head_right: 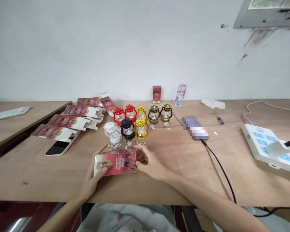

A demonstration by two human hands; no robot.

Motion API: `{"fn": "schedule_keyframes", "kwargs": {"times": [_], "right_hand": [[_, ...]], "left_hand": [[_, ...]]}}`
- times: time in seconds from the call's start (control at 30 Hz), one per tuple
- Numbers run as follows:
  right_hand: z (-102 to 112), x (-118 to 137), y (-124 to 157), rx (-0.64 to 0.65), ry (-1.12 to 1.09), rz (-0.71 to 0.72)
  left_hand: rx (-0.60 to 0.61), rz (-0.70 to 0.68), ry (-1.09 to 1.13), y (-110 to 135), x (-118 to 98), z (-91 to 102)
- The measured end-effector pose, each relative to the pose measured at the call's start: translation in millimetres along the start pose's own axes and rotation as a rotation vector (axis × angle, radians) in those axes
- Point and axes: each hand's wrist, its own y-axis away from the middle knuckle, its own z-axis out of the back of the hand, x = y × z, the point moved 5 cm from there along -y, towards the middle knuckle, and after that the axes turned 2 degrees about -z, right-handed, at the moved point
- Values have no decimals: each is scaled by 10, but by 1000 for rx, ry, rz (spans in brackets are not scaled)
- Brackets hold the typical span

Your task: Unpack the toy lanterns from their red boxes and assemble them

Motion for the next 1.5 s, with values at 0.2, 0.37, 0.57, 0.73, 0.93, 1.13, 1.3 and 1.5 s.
{"fn": "schedule_keyframes", "kwargs": {"times": [0.2, 0.37, 0.57, 0.73, 0.93, 1.13, 1.3, 1.5], "right_hand": [[-15, 29, 15, -143, 10, -14], [70, -1, -3, -189, 30, -8], [160, -8, -12, -258, 43, 3], [123, 64, -12, -202, 182, 98], [100, 128, 5, -139, 274, 179], [107, -4, -34, -181, 340, 69], [107, -78, -61, -175, 219, 35], [112, -86, -110, -124, 92, 17]], "left_hand": [[8, 37, -28, -14, 16, 6], [-10, 134, 55, -55, 56, 19], [-63, 234, 293, -94, 131, 62], [-89, 236, 266, -74, 127, 70], [-183, 234, 335, -84, 131, 64], [-162, 183, 223, -40, 173, 106], [-181, -68, -32, 73, -30, 68], [-129, -263, -169, 118, -10, 78]]}}
